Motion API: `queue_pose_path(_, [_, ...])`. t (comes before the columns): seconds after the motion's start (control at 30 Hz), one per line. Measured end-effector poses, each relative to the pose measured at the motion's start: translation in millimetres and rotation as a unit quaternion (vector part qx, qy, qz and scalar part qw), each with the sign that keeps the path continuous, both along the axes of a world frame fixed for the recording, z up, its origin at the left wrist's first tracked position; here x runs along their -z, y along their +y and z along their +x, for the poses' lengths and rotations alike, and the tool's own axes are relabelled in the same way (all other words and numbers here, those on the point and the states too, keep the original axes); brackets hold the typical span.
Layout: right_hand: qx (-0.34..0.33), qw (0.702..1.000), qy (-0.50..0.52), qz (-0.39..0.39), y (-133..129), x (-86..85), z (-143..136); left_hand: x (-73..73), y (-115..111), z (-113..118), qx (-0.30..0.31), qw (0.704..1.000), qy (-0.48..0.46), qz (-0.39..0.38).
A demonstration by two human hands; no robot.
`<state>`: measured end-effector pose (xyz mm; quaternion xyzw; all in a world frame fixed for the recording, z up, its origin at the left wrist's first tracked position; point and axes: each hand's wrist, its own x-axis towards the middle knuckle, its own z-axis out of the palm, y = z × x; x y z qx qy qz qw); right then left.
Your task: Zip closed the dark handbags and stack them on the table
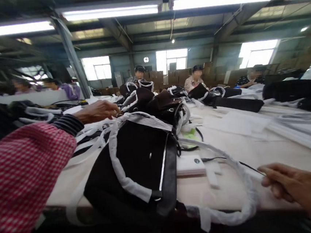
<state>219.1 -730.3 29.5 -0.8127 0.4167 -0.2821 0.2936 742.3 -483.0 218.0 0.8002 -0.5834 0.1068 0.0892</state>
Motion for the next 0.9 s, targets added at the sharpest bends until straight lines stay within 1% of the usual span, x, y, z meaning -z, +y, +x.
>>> queue_pose_path(0.03, [0.033,0.999,-0.019,-0.019,3.6,-10.8,6.9,-6.4,-1.6,-8.1,-0.007,0.999,-0.02,-0.03])
queue_pose_path(0.07, [0.093,0.994,-0.028,-0.05,10.5,-22.1,18.6,-9.6,-4.8,-18.5,-0.005,0.997,-0.041,-0.06])
queue_pose_path(0.1, [0.116,0.99,-0.038,-0.071,19.8,-32.6,34.7,-9.0,-9.3,-30.8,0.009,0.995,-0.06,-0.083])
queue_pose_path(0.13, [0.088,0.991,-0.059,-0.08,30.0,-41.2,54.2,-4.8,-14.9,-44.1,0.036,0.992,-0.075,-0.093])
queue_pose_path(0.17, [0.024,0.995,-0.059,-0.081,39.8,-46.9,76.2,2.7,-21.2,-57.6,0.073,0.99,-0.085,-0.089])
queue_pose_path(0.2, [-0.046,0.995,-0.047,-0.072,48.4,-49.3,99.2,13.0,-28.0,-70.1,0.116,0.986,-0.097,-0.074])
queue_pose_path(0.27, [-0.133,0.989,-0.029,-0.055,60.3,-45.6,143.7,38.4,-42.0,-89.0,0.193,0.972,-0.131,-0.03])
queue_pose_path(0.33, [-0.175,0.982,-0.035,-0.056,65.5,-35.2,180.7,63.1,-55.2,-96.5,0.23,0.955,-0.185,0.008])
queue_pose_path(0.4, [-0.188,0.98,-0.042,-0.04,65.5,-25.7,207.0,80.1,-65.4,-92.6,0.227,0.947,-0.227,0.017])
queue_pose_path(0.43, [-0.187,0.981,-0.045,-0.028,63.7,-23.1,216.0,85.1,-68.7,-87.4,0.215,0.946,-0.241,0.011])
queue_pose_path(0.5, [-0.174,0.983,-0.051,-0.014,56.6,-23.9,226.6,89.5,-70.8,-72.8,0.19,0.948,-0.256,-0.006])
queue_pose_path(0.57, [-0.15,0.986,-0.072,-0.023,45.7,-31.2,228.9,91.7,-67.6,-54.2,0.173,0.955,-0.238,-0.019])
queue_pose_path(0.63, [-0.143,0.983,-0.113,-0.028,33.9,-40.7,226.3,96.6,-61.1,-34.5,0.159,0.97,-0.182,-0.031])
queue_pose_path(0.73, [-0.183,0.97,-0.161,-0.011,24.9,-50.3,219.8,109.1,-50.4,-11.3,0.135,0.984,-0.096,-0.059])
queue_pose_path(0.8, [-0.209,0.968,-0.139,-0.021,29.6,-52.3,217.3,114.4,-45.1,-5.9,0.121,0.989,-0.063,-0.064])
queue_pose_path(0.83, [-0.217,0.969,-0.11,-0.035,34.6,-52.3,217.3,114.2,-43.7,-6.7,0.113,0.991,-0.052,-0.058])
queue_pose_path(0.9, [-0.225,0.971,-0.044,-0.069,46.6,-51.2,220.1,106.9,-44.1,-14.2,0.093,0.994,-0.037,-0.032])
